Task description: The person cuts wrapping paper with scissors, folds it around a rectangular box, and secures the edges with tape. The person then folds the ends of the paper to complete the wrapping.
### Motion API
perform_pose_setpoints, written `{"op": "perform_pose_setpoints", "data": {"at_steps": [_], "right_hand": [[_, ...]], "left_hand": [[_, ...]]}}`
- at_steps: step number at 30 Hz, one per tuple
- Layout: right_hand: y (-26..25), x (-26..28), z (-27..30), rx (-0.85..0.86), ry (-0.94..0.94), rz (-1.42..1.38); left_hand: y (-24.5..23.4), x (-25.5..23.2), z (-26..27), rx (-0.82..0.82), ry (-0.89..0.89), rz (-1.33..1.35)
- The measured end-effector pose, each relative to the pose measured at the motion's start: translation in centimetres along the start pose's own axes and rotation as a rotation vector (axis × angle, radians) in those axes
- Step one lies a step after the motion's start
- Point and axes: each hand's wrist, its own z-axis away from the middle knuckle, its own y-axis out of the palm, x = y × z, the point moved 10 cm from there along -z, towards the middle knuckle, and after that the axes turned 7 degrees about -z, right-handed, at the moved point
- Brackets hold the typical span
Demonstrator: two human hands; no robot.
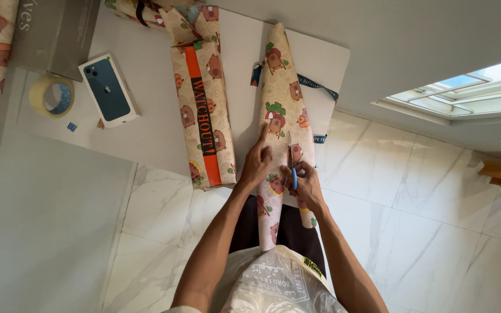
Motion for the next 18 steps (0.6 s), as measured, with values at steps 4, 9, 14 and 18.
{"op": "perform_pose_setpoints", "data": {"at_steps": [4,9,14,18], "right_hand": [[0.0,-0.2,0.3,0.005,-0.014,0.029],[0.1,-0.8,0.1,-0.010,-0.049,0.018],[0.1,-1.0,0.2,-0.010,-0.059,0.018],[0.2,-0.7,0.2,-0.010,-0.053,0.023]], "left_hand": [[0.6,1.6,-0.2,0.067,-0.095,-0.102],[-0.1,0.8,0.0,-0.029,0.102,-0.124],[0.6,2.5,0.3,0.067,-0.064,-0.059],[-0.1,0.4,0.5,0.006,0.087,-0.071]]}}
